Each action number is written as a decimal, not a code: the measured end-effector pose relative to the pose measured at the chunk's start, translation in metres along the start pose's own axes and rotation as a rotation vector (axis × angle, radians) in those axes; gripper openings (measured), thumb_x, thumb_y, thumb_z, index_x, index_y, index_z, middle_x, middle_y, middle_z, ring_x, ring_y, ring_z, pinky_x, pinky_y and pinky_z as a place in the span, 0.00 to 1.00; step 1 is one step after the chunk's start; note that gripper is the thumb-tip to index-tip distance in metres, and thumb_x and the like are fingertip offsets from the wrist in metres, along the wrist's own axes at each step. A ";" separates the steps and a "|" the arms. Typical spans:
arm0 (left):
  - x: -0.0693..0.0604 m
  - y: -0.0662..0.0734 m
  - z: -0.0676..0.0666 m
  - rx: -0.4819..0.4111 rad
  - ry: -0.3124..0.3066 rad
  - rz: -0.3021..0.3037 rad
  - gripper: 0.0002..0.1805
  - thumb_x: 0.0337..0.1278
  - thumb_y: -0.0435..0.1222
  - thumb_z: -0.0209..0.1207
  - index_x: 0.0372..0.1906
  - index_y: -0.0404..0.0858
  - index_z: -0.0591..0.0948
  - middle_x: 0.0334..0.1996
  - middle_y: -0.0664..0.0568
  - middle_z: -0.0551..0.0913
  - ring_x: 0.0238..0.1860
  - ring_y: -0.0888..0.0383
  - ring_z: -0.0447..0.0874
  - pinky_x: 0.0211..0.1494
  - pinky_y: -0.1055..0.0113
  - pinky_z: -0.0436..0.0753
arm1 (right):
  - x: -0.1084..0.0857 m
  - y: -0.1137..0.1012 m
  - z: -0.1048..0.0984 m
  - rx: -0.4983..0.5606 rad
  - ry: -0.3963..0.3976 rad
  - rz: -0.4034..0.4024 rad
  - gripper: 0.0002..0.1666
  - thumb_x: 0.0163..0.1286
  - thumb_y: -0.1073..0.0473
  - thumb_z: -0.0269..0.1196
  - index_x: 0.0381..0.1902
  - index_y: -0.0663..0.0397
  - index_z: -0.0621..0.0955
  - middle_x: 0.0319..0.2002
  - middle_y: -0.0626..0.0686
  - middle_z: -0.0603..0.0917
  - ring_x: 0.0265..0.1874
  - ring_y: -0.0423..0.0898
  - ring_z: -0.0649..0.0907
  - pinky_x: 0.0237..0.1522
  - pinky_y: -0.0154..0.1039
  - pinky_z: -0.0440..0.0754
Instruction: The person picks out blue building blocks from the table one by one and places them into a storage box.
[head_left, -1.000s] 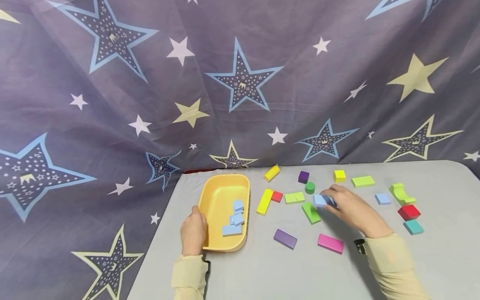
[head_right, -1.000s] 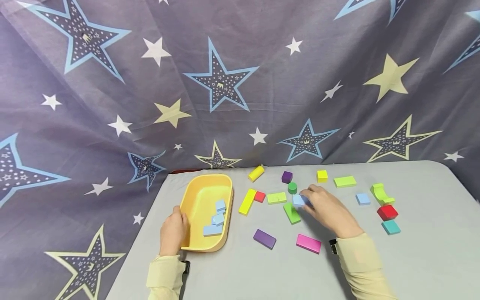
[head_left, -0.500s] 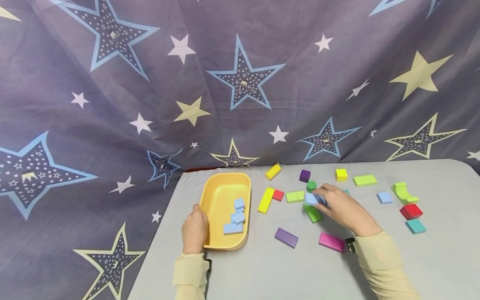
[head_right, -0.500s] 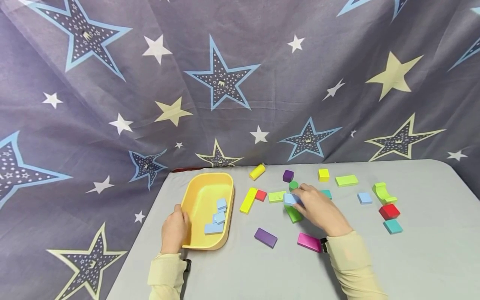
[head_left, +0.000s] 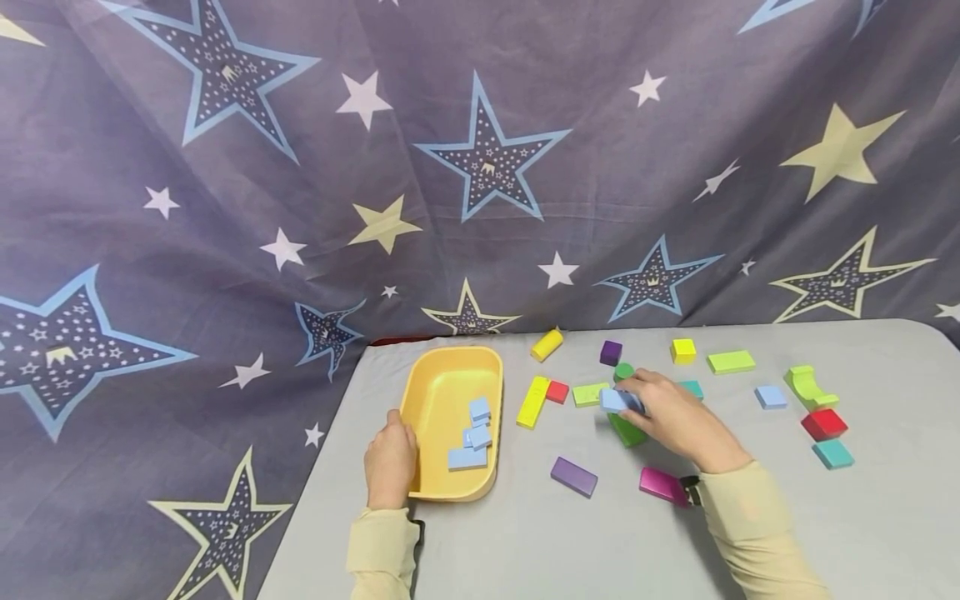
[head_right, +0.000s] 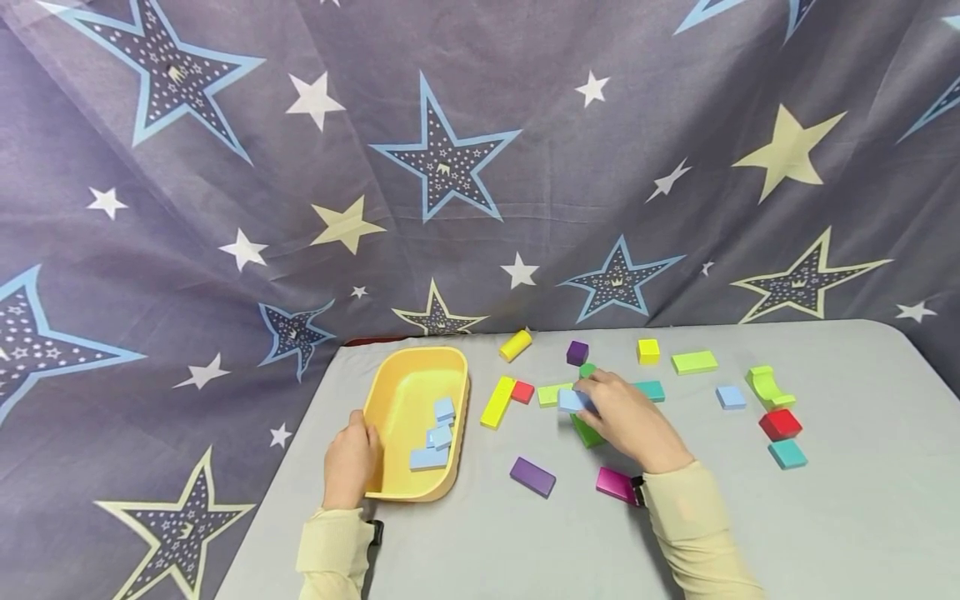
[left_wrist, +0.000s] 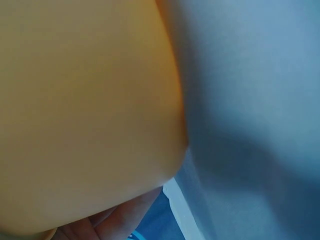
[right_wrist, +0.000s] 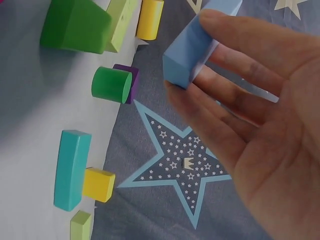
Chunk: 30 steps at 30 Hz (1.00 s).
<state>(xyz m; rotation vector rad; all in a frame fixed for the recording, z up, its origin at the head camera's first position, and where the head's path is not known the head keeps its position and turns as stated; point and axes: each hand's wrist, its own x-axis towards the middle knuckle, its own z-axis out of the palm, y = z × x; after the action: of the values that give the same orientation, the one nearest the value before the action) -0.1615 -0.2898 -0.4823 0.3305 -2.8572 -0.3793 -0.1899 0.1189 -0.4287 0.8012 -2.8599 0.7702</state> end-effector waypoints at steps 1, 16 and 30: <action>0.000 0.000 0.000 -0.001 0.002 0.000 0.11 0.68 0.32 0.53 0.47 0.27 0.72 0.29 0.29 0.83 0.29 0.31 0.84 0.30 0.40 0.78 | 0.000 0.000 0.000 -0.001 0.004 -0.003 0.21 0.60 0.63 0.72 0.51 0.65 0.83 0.49 0.66 0.83 0.48 0.61 0.83 0.52 0.59 0.80; -0.002 0.002 -0.001 -0.006 -0.003 -0.004 0.11 0.68 0.32 0.53 0.47 0.27 0.72 0.29 0.30 0.83 0.30 0.31 0.84 0.31 0.40 0.79 | 0.009 -0.009 0.006 -0.015 0.006 -0.033 0.21 0.58 0.62 0.73 0.50 0.65 0.83 0.46 0.62 0.83 0.44 0.55 0.83 0.50 0.53 0.82; -0.002 0.002 -0.002 -0.010 0.005 -0.005 0.10 0.68 0.32 0.53 0.46 0.27 0.72 0.28 0.31 0.83 0.28 0.32 0.84 0.30 0.41 0.78 | 0.020 -0.023 0.009 -0.006 0.000 -0.054 0.21 0.60 0.62 0.72 0.50 0.64 0.83 0.47 0.60 0.84 0.44 0.54 0.84 0.50 0.51 0.83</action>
<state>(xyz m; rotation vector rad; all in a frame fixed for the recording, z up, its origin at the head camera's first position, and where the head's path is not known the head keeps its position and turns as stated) -0.1594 -0.2876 -0.4797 0.3357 -2.8498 -0.3924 -0.1947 0.0880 -0.4223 0.8732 -2.8264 0.7542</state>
